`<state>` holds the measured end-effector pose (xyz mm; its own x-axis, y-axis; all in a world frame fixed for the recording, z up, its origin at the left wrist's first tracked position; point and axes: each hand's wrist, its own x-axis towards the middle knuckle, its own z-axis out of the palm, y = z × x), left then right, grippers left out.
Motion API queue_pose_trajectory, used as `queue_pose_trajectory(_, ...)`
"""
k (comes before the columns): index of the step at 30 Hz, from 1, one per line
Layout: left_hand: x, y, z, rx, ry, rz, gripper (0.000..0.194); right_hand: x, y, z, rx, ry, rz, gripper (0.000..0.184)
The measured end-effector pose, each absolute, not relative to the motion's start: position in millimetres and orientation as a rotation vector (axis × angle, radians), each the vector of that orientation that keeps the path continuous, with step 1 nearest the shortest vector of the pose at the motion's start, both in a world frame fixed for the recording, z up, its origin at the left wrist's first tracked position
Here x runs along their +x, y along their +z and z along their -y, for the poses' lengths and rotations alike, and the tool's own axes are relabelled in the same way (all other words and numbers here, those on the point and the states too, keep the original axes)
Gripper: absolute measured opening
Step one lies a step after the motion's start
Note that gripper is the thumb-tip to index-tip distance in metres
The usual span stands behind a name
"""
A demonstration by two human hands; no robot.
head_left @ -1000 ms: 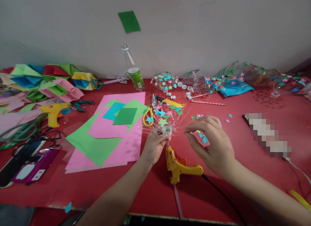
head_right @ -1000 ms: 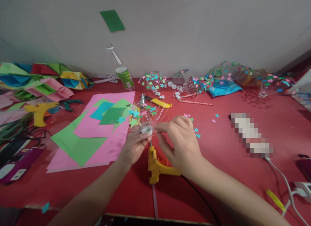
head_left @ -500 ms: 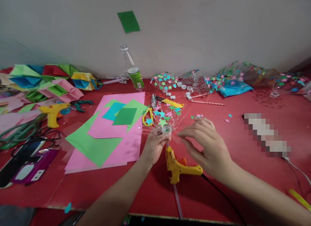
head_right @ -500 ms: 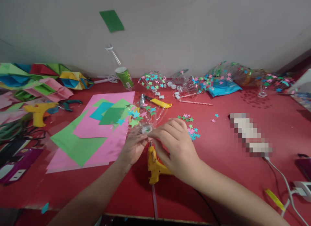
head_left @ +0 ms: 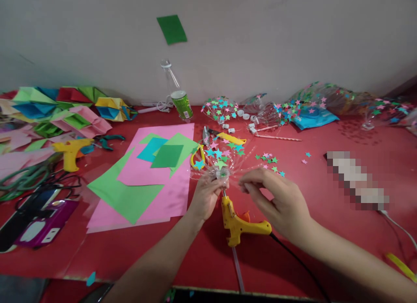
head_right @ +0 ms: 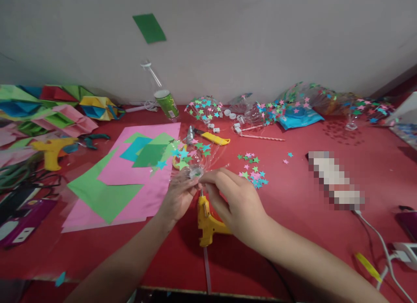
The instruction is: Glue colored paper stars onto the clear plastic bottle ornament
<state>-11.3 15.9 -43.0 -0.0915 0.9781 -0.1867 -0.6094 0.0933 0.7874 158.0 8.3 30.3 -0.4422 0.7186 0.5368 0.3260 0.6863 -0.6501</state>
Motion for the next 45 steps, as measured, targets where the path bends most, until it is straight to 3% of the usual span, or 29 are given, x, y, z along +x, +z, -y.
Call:
queue_pose_trajectory(27, -12.1, -45.2, -15.2, 0.624, 1.393, -0.829, 0.026, 156.8, 29.4, -9.3, -0.630, 0.455, 2.055, 0.014)
queue_pose_trajectory(45, -9.5, -41.9, -13.7, 0.551, 1.411, -0.885, 0.021, 156.6, 25.2, -9.8, -0.836, 0.341, 2.042, 0.018)
